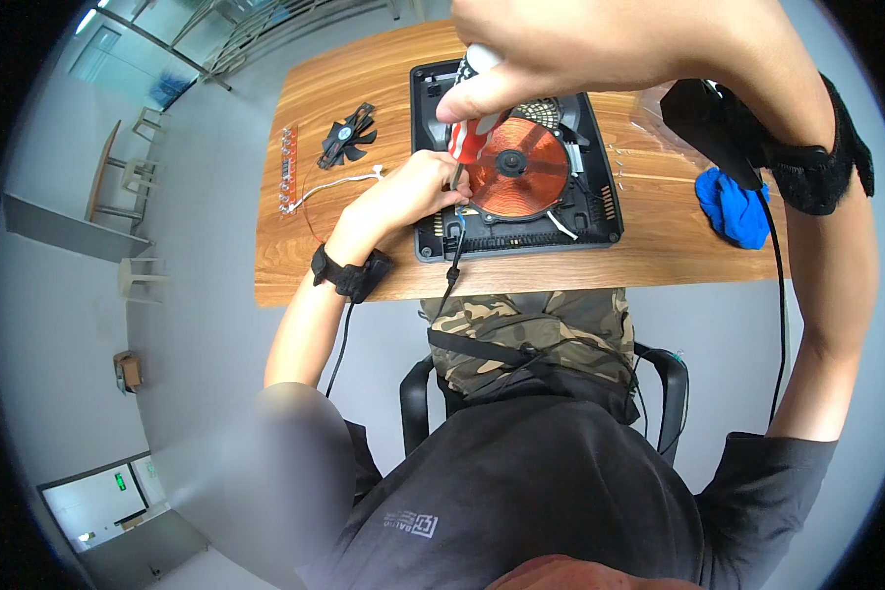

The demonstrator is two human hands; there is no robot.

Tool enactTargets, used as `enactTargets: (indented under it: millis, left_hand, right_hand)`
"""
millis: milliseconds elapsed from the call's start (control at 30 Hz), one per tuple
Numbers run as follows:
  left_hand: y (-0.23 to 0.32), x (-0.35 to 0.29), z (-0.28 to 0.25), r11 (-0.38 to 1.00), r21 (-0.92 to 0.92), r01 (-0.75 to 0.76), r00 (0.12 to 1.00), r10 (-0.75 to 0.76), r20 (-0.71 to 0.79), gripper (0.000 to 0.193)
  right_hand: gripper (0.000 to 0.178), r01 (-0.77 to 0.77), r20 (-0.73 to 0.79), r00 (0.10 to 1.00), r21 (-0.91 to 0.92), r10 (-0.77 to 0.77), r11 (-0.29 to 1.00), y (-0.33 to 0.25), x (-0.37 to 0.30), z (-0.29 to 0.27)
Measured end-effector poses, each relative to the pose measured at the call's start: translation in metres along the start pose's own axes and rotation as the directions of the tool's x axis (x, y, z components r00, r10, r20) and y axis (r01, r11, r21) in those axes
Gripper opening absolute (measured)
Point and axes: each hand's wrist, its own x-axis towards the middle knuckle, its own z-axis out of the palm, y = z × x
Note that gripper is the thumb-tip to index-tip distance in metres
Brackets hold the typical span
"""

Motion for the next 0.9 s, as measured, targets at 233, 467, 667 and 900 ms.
enactTargets:
  millis: [233,467,667,900]
  left_hand:
    - [-0.002,-0.009,0.001,1.000,-0.016,0.007,1.000,-0.007,-0.015,0.012]
    - [0.002,-0.003,0.001,1.000,0.021,0.014,1.000,-0.014,-0.001,0.012]
    - [0.011,0.009,-0.020,0.990,0.137,0.019,0.995,-0.033,0.099,0.012]
    - [0.001,0.019,-0.024,0.932,0.273,0.238,0.971,-0.236,-0.042,0.019]
  right_hand:
    - [0.047,-0.050,-0.290,0.956,0.004,0.049,0.999,0.063,-0.007,0.067]
    - [0.054,-0.395,-0.587,0.741,0.011,0.326,0.918,0.104,-0.088,0.182]
    - [0.051,-0.612,-0.473,0.649,0.140,0.596,0.778,0.102,-0.117,0.233]
    - [0.048,-0.641,-0.629,0.530,0.142,0.569,0.754,0.114,-0.108,0.300]
